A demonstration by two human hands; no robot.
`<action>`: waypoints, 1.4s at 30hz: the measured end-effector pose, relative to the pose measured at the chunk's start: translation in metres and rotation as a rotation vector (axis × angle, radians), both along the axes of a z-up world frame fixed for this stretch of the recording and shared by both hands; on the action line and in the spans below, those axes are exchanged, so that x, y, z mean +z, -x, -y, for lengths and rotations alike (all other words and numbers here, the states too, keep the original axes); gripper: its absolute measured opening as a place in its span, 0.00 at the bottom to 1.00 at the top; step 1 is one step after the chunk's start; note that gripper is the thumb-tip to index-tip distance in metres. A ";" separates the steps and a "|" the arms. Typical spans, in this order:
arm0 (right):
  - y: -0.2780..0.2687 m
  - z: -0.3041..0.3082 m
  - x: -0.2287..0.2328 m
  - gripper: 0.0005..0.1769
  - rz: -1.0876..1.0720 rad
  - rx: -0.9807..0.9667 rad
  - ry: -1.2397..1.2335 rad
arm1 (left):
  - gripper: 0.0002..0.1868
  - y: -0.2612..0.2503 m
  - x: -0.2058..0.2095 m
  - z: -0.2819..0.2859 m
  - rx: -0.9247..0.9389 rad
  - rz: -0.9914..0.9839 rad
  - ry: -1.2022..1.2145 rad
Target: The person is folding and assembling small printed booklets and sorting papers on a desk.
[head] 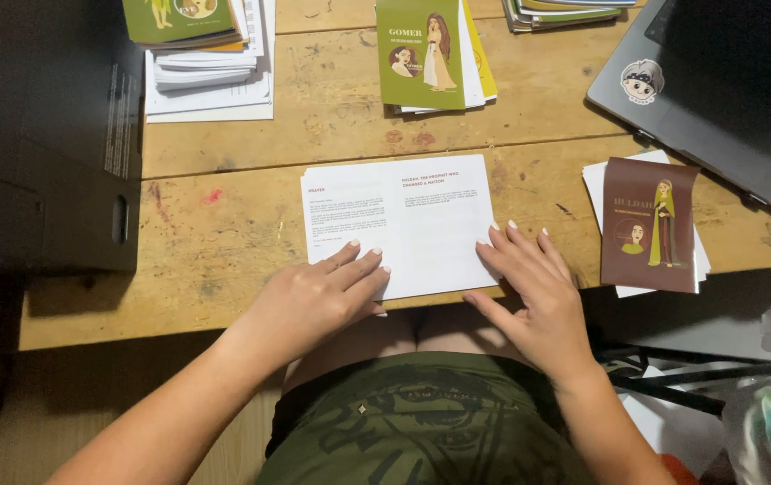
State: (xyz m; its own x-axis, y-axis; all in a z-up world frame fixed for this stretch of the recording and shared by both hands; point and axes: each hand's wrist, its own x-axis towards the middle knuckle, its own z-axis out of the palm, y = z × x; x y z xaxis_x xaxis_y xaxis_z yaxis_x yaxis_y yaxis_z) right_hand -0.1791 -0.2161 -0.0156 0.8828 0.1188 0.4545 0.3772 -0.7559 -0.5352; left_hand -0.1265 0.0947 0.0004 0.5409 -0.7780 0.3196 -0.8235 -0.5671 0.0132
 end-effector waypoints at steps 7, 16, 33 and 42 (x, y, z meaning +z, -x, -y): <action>0.000 0.006 -0.001 0.33 0.039 0.038 0.000 | 0.23 0.002 0.005 0.012 0.046 -0.037 0.035; 0.002 0.015 -0.015 0.20 0.120 0.066 -0.011 | 0.24 0.004 0.011 0.009 0.020 -0.095 -0.007; -0.004 0.027 -0.003 0.47 -0.852 0.111 -1.115 | 0.12 0.012 -0.012 0.003 0.023 0.153 0.183; -0.013 0.007 0.027 0.12 -0.593 0.132 -1.254 | 0.49 0.029 0.013 0.015 0.285 -0.597 0.851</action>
State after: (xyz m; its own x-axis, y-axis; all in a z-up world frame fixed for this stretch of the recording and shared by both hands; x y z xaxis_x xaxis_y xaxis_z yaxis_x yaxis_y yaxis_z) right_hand -0.1657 -0.2231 0.0109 0.9933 0.0113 -0.1151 -0.1112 0.3646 -0.9245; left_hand -0.1554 0.0795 0.0134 0.9146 -0.2459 0.3210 -0.3928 -0.3519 0.8496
